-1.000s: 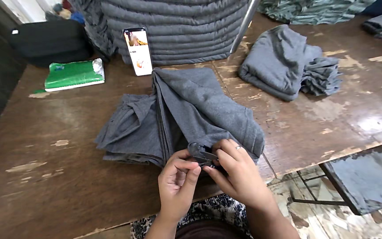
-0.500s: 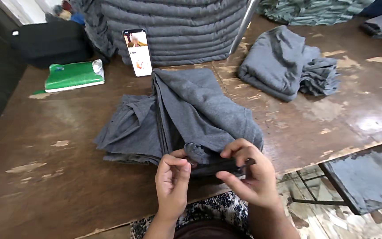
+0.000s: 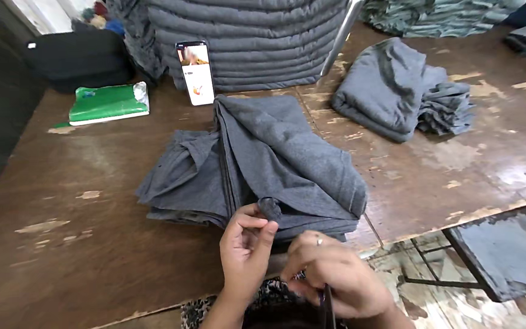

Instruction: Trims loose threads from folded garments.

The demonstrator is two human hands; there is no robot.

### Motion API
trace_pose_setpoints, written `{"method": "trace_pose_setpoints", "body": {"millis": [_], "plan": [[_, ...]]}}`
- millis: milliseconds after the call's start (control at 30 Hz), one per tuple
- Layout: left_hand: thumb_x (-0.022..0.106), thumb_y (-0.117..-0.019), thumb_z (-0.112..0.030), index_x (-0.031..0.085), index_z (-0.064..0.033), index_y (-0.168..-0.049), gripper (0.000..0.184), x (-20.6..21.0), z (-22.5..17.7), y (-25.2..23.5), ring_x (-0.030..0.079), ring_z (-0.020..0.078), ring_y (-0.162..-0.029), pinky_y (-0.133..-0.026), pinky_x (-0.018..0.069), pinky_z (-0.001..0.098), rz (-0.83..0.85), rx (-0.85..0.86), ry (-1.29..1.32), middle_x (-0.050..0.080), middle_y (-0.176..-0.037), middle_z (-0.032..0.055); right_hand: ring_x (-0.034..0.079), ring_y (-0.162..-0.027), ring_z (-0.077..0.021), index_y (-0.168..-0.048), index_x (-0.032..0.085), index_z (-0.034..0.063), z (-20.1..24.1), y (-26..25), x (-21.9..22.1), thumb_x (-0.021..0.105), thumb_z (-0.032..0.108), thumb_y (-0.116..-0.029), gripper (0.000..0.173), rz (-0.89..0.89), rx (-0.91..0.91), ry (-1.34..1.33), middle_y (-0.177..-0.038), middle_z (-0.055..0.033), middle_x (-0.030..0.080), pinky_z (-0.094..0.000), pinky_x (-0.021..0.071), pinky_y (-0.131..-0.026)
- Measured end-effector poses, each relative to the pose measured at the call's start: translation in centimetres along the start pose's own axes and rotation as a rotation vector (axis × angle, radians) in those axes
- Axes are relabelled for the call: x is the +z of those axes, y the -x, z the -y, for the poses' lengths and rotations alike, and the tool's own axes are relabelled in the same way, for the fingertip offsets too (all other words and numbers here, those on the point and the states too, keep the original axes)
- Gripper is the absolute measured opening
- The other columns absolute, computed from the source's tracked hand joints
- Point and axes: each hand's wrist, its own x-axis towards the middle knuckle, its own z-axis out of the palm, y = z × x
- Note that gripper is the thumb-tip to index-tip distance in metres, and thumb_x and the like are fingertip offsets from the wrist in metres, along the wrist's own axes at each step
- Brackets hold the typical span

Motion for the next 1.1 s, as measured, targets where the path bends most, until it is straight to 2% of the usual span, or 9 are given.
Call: {"method": "trace_pose_setpoints", "body": {"millis": [100,200,300,400,500,567,667,900,1100], "plan": [[0.080,-0.0872,-0.008,0.069,-0.0097,-0.090,0.012,0.5,0.5,0.3,0.066,0.0032,-0.098,-0.081,0.0592,0.0173,-0.013,0.045,-0.141,0.066,-0.108,-0.0001,0.061,-0.099,-0.0128,-0.088,0.054,0.0091,-0.9,0.0,-1.2,0.066,0.025,-0.0997,0.023,-0.175,0.164,0.358,-0.100,-0.0075,0.062,-0.0249,0.0508,-0.088],[0.077,-0.0848,-0.002,0.068,-0.0064,-0.087,0.011,0.6,0.9,0.5,0.066,0.0020,-0.091,-0.077,0.0582,0.0150,-0.025,0.151,-0.303,0.066,-0.098,0.0016,0.060,-0.086,-0.0145,-0.094,0.066,0.0009,-3.2,-0.1,-1.6,0.071,0.024,-0.0910,0.024,-0.228,0.354,0.622,-0.101,-0.0138,0.065,-0.0243,0.0506,-0.077],[0.074,-0.0891,-0.003,0.064,-0.0066,-0.090,0.010,-0.5,0.4,0.3,0.063,0.0023,-0.090,-0.081,0.0540,0.0132,0.074,0.295,-0.444,0.063,-0.092,0.0017,0.064,-0.083,-0.0096,-0.095,0.060,-0.0017,-4.2,0.5,-2.4,0.060,0.004,-0.0884,0.009,-0.295,0.292,0.451,-0.098,-0.0132,0.070,-0.0187,0.0522,-0.074],[0.071,-0.0875,0.000,0.065,-0.0068,-0.088,0.009,-2.3,-0.5,0.1,0.064,0.0062,-0.091,-0.084,0.0528,0.0161,0.200,0.366,-0.521,0.067,-0.093,0.0021,0.068,-0.086,-0.0062,-0.093,0.052,0.0076,-3.8,1.6,-3.5,0.055,0.005,-0.0913,0.005,-0.359,0.214,0.297,-0.094,-0.0062,0.073,-0.0188,0.0527,-0.076],[0.070,-0.0904,-0.002,0.069,-0.0068,-0.089,0.005,-3.3,-1.3,-0.1,0.065,0.0067,-0.093,-0.085,0.0525,0.0168,0.324,0.294,-0.566,0.072,-0.097,0.0022,0.060,-0.082,-0.0121,-0.092,0.060,0.0052,-3.0,2.4,-4.0,0.051,0.015,-0.0955,0.014,-0.172,0.371,0.417,-0.090,-0.0076,0.066,-0.0273,0.0494,-0.074],[0.069,-0.0934,-0.004,0.069,-0.0075,-0.090,0.005,-3.6,-1.7,-0.2,0.067,0.0061,-0.094,-0.085,0.0540,0.0175,0.355,0.234,-0.550,0.073,-0.098,0.0013,0.058,-0.084,-0.0214,-0.093,0.061,0.0062,-2.3,2.4,-3.7,0.049,0.040,-0.1051,0.038,0.009,0.420,0.527,-0.091,-0.0097,0.061,-0.0389,0.0476,-0.076],[0.070,-0.0923,-0.005,0.068,-0.0088,-0.089,0.006,-3.5,-1.9,-0.3,0.069,0.0056,-0.092,-0.083,0.0562,0.0179,0.328,0.187,-0.501,0.074,-0.096,-0.0001,0.056,-0.085,-0.0271,-0.088,0.061,0.0108,-1.9,2.4,-2.8,0.045,0.060,-0.1032,0.054,0.094,0.377,0.695,-0.089,-0.0089,0.058,-0.0428,0.0437,-0.074],[0.070,-0.0950,-0.009,0.064,-0.0113,-0.095,0.007,-3.1,-1.9,-0.2,0.068,0.0039,-0.092,-0.083,0.0560,0.0173,0.296,0.166,-0.391,0.070,-0.095,-0.0024,0.056,-0.083,-0.0298,-0.084,0.060,0.0121,-1.4,1.6,-2.2,0.040,0.061,-0.1033,0.056,0.177,0.361,0.855,-0.087,-0.0084,0.058,-0.0442,0.0423,-0.070],[0.069,-0.0936,-0.005,0.060,-0.0094,-0.091,0.010,-3.0,-1.6,-0.3,0.066,0.0057,-0.089,-0.081,0.0550,0.0181,0.374,0.182,-0.391,0.068,-0.090,-0.0007,0.058,-0.082,-0.0299,-0.080,0.061,0.0139,-1.5,1.3,-1.5,0.039,0.054,-0.1047,0.052,0.165,0.401,0.906,-0.083,-0.0066,0.058,-0.0444,0.0415,-0.066]]}}
